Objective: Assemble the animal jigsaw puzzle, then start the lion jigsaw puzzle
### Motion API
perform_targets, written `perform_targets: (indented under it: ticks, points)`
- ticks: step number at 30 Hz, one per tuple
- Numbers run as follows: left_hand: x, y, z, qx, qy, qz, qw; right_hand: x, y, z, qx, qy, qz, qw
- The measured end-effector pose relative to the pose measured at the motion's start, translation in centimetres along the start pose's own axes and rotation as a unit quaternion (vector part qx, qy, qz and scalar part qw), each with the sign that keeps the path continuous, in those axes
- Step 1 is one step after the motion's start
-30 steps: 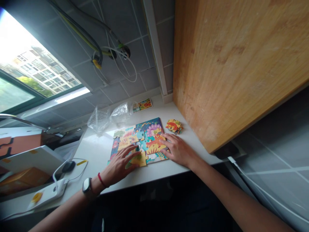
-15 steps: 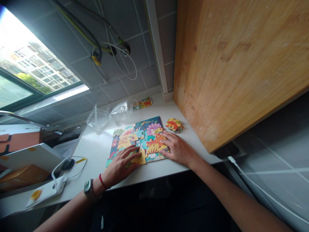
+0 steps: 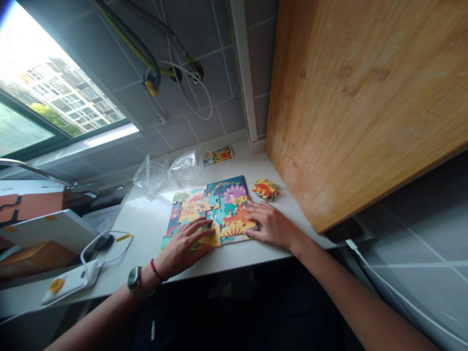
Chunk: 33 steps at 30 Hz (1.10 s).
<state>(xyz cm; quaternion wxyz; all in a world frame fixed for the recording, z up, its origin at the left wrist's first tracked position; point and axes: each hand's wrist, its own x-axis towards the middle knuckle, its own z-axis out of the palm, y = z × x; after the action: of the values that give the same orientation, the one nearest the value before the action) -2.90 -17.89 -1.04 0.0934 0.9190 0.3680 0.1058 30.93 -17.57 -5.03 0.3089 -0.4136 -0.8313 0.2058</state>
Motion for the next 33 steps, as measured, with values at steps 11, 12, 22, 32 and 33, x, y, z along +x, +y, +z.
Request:
perform_targets:
  ticks: [11, 12, 22, 32, 33]
  points:
    - [2.3, 3.5, 3.1, -0.092, 0.046, -0.068, 0.992, 0.2, -0.6, 0.0, -0.017, 0.032, -0.038, 0.999]
    - [2.6, 3.7, 3.2, -0.102, 0.055, -0.074, 0.99, 0.2, -0.6, 0.0, -0.017, 0.033, -0.039, 0.999]
    - [3.3, 3.9, 2.3, -0.149, 0.067, -0.064, 0.984, 0.2, -0.7, 0.0, -0.016, 0.027, -0.054, 0.998]
    - [2.7, 2.8, 1.0, -0.159, 0.018, -0.045, 0.986, 0.3, -1.6, 0.2, -0.029, 0.003, -0.084, 0.996]
    - [2.6, 2.7, 1.1, -0.158, 0.018, -0.044, 0.986, 0.3, -1.6, 0.2, -0.026, 0.006, -0.086, 0.996]
